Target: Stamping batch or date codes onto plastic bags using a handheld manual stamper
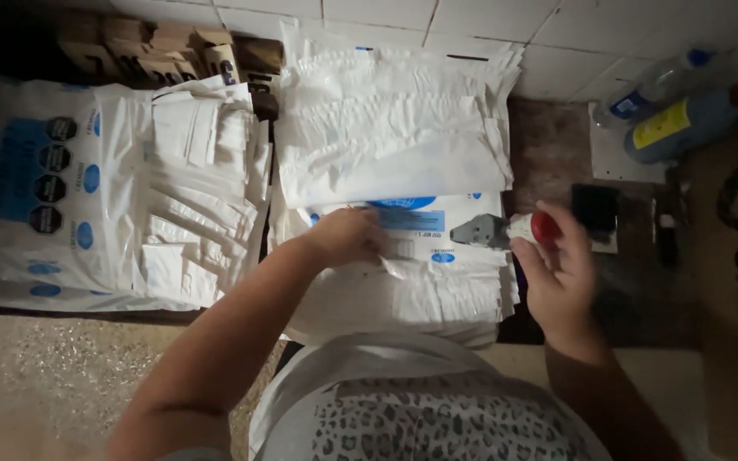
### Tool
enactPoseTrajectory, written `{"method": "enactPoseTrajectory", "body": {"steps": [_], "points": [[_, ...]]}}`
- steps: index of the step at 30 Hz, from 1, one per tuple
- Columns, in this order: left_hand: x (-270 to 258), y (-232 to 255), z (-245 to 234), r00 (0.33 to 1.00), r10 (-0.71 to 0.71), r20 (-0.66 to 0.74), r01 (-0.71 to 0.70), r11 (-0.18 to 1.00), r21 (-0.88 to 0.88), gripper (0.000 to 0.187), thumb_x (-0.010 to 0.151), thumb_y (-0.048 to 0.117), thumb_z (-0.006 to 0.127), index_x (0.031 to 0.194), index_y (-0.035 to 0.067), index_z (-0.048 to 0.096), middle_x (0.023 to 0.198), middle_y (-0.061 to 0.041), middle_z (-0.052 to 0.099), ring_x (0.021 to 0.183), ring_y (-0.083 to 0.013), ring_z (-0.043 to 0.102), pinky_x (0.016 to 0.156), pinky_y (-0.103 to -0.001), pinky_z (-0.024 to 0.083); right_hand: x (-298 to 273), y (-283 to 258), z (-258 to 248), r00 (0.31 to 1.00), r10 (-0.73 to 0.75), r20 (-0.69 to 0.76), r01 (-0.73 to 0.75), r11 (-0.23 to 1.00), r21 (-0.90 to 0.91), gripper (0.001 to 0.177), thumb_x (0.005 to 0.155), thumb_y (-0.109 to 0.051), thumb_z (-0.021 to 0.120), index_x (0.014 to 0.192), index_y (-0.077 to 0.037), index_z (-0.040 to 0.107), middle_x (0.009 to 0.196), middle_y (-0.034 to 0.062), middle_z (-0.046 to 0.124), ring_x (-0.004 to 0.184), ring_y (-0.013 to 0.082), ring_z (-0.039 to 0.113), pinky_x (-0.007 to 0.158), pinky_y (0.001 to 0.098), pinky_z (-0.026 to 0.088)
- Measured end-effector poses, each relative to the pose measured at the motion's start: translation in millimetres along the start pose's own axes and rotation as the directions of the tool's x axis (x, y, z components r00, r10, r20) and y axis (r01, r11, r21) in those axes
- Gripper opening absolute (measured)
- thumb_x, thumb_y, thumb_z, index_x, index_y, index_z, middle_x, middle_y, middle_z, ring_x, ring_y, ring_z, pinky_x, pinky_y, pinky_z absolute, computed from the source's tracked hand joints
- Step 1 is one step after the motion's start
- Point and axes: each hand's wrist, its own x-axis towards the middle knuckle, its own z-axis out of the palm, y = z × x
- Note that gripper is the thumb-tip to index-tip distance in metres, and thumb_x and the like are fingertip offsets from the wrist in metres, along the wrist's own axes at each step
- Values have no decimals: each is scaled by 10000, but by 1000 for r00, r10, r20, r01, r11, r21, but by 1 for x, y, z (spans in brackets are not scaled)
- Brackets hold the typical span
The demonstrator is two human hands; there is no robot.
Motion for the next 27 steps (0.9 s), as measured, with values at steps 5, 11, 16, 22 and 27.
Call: {"method": "enactPoseTrajectory", "body": {"steps": [5, 11, 16, 22, 27], "points": [[-4, 1, -14, 994, -86, 70, 97, 981, -169, 163, 929, 389, 736, 1037, 284, 798, 989, 4, 731, 1003, -243, 714, 911, -416, 568, -7, 2, -14, 1000, -6, -15, 5, 997, -77, 511, 971, -31, 717, 1438, 27, 519, 1267, 144, 621, 1200, 190, 600, 1045, 358, 501], [-9, 7, -32, 980, -168, 104, 192, 937, -291, 271, 970, 342, 630, 1147, 198, 775, 1084, -107, 757, 1068, -383, 698, 952, -524, 553, -14, -13, 5, 997, 71, 37, -72, 997, 25, 538, 939, -17, 709, 1445, 6, 526, 1213, 117, 640, 1125, 149, 598, 1028, 331, 497], [16, -14, -17, 847, -511, -148, 465, 846, -260, 273, 1029, 467, 541, 1132, 271, 702, 1058, -57, 738, 957, -354, 736, 853, -511, 583, -1, 2, 40, 982, -139, 127, 159, 973, -166, 502, 915, -61, 778, 1383, 14, 614, 1115, 175, 669, 1013, 297, 683, 876, 372, 568], [10, 41, -43, 570, 322, -756, -12, 923, 385, 193, 982, 202, 626, 1125, 78, 665, 1106, -160, 669, 988, -370, 676, 817, -488, 548, 3, 23, 78, 887, -380, 263, 450, 840, -303, 456, 870, -110, 822, 1274, 41, 675, 936, 203, 693, 820, 371, 697, 775, 459, 576], [-11, 13, 2, 978, 174, -120, -141, 960, 242, 469, 559, 347, 949, 979, 252, 763, 929, 19, 721, 848, -268, 719, 721, -413, 619, 16, 59, 68, 981, -104, 164, 131, 978, -162, 515, 850, -89, 866, 1328, -29, 682, 1163, 172, 723, 1042, 290, 713, 835, 336, 596]]}}
